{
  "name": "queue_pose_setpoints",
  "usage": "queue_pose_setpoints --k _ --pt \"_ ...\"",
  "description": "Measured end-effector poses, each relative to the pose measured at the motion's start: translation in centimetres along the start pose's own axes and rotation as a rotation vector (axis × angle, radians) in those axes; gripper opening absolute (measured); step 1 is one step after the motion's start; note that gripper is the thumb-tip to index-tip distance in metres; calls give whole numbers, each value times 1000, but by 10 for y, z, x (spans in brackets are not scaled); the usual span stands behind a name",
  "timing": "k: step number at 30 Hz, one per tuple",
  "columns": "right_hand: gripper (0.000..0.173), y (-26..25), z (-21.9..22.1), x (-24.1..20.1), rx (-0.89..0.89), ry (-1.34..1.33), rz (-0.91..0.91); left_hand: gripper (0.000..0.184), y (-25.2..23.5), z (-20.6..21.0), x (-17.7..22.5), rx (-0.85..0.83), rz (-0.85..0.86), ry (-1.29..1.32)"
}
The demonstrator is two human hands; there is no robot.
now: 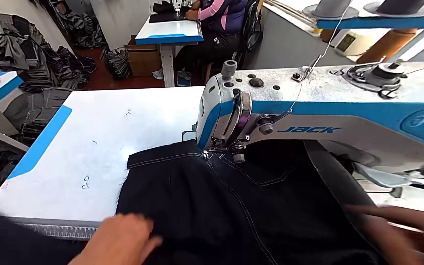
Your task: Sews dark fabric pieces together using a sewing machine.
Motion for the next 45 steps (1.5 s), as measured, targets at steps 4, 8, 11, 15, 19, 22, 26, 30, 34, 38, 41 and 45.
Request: queue_pose_setpoints --k 4,8,11,15,19,22,26,30,34,38,41,45 --pt "53 -79 146 -26 -19 -55 -174 75 -73 10 -59 376 -128 12" --pt "61 -167 177 -10 -106 227 -131 88 -127 20 -91 378 -170 -78" --pt "67 -174 166 3 -119 265 -250 94 -130 23 -78 371 -162 -97" --pt "88 -119 151 49 -62 253 -259 102 -100 38 -28 422 -104 -147" --pt "89 -104 141 73 -53 222 -183 103 -111 43 -15 394 -84 -133" --pt "91 -114 141 73 -91 217 -108 104 -120 38 -20 403 -64 -126" --pt "73 -102 122 47 33 163 -155 103 -115 34 -19 491 -24 -160" --pt "62 -75 130 -10 53 64 -263 105 -114 32 -17 528 -5 -176" --pt "94 -69 166 -14 -51 181 -285 104 -112 31 -16 506 8 -182" --pt "106 -60 173 -5 -24 266 -305 104 -112 31 -16 401 -11 -117" --pt "109 -59 174 -5 -49 281 -306 91 -111 21 -10 340 9 4" --pt "109 -59 175 -5 -44 286 -331 44 -119 -9 31 471 212 88"
Point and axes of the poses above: each hand's wrist, its own y-axis away from the middle knuckle, its own z-axis out of the palm, x = y × z, the point moved 10 cm from there along -y, towards the middle knuckle, and after that the axes turned 14 degrees about z, right-handed, at the moved point
